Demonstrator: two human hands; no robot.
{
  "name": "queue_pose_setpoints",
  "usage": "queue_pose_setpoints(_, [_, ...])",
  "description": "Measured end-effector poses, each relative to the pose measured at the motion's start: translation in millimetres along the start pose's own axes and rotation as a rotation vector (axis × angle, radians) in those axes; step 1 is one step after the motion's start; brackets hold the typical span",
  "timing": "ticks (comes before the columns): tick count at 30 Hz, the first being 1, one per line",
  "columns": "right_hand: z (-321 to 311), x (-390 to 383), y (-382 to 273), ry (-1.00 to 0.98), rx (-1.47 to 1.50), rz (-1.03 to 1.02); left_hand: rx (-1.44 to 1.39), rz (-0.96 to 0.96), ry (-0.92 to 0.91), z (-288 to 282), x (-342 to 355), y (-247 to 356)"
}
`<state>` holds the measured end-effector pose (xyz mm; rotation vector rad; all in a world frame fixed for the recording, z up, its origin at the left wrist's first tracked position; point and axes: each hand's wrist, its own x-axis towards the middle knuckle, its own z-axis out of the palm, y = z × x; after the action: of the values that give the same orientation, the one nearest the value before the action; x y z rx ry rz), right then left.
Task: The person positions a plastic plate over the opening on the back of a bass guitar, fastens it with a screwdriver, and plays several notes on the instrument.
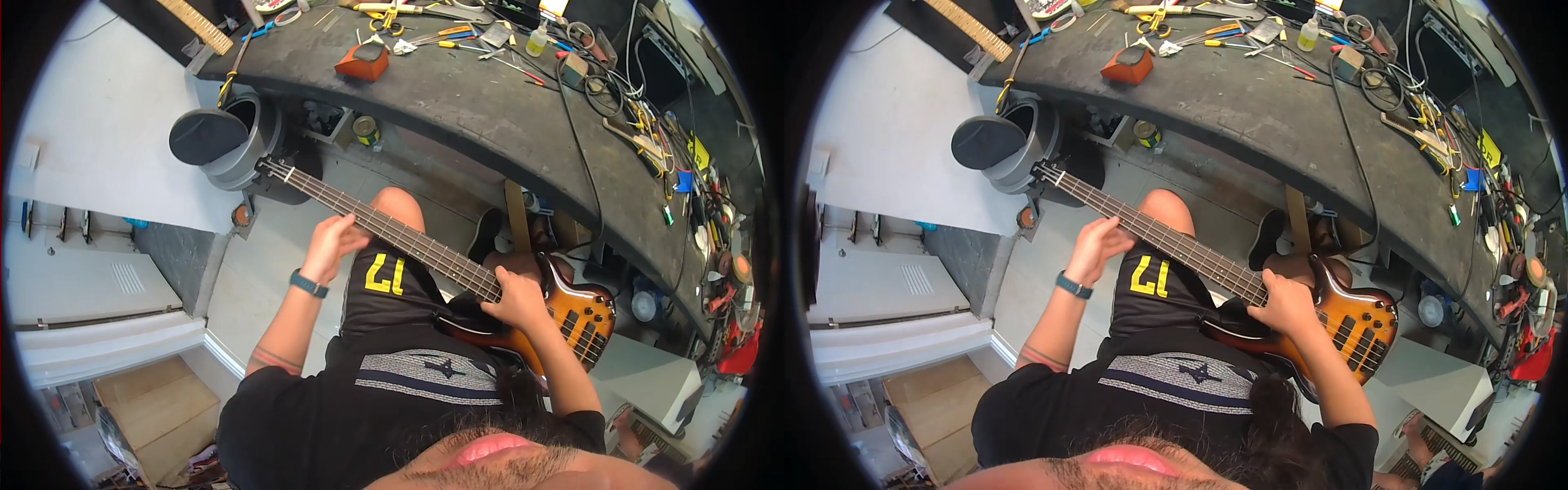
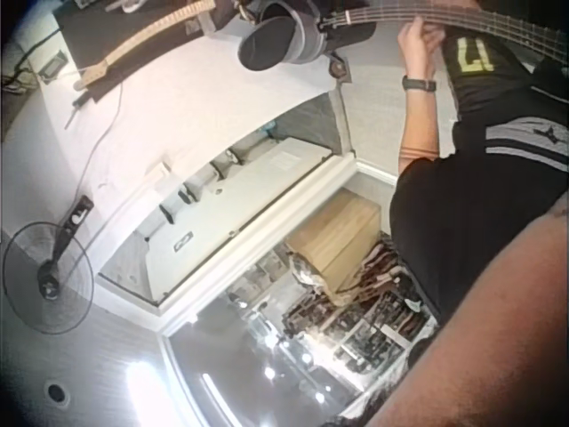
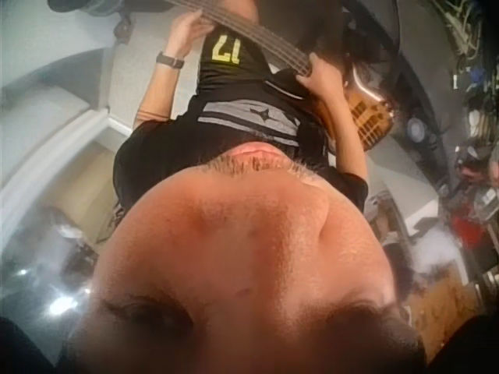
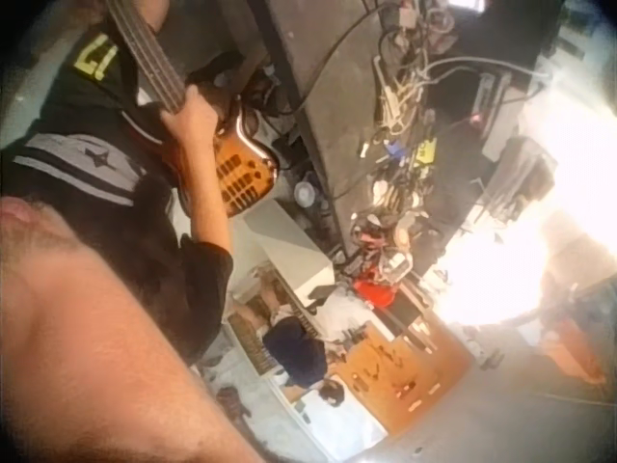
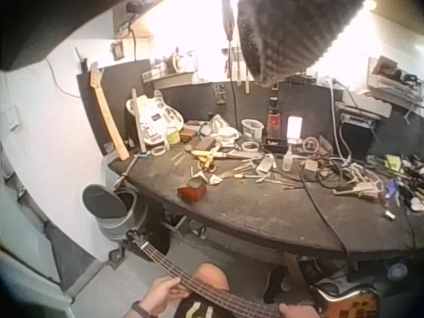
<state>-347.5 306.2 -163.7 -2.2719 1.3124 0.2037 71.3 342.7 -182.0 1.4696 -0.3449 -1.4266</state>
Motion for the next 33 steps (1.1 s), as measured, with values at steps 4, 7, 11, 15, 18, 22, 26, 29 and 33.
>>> queue_pose_setpoints(4, [19.7, 0.4, -3.6, 0.192, -0.019, -0.07, 0.568, 0.46, -0.034, -3.2, -0.3, 61.1])
queue_pose_setpoints(7, [20.9, 16.8, -29.7, 0.279, 0.01, -0.109, 0.634, 1.006, -0.028, 61.1, 17.7, 165.3])
queue_pose_setpoints(11, [29.8, 47.6, -52.8, 0.265, -0.004, -0.155, 1.05, 1.602, -0.009, 159.0, 132.7, 280.8])
queue_pose_setpoints(15, [30.6, 58.3, -65.1, 0.241, -0.011, -0.128, 1.684, 1.374, 0.206, 190.4, 266.8, 330.0])
queue_pose_setpoints(18, [37.0, 57.9, -57.6, 0.275, -0.009, -0.056, 2.059, 1.087, 0.221, 222.9, 285.0, 308.3])
queue_pose_setpoints(22, [31.6, 56.6, -57.9, 0.302, 0.021, -0.055, 2.243, 1.073, 0.092, 211.7, 299.4, 324.9])
queue_pose_setpoints(26, [31.9, 56.8, -55.0, 0.299, 0.034, -0.04, 2.258, 1.054, 0.146, 225.8, 297.5, 317.5])
queue_pose_setpoints(29, [32.0, 59.2, -57.6, 0.254, 0.038, -0.036, 2.347, 1.074, 0.091, 223.3, 304.8, 322.9])
queue_pose_setpoints(33, [32.6, 58.7, -57.2, 0.304, 0.02, -0.06, 2.066, 1.391, 0.016, 210.2, 310.5, 331.1])
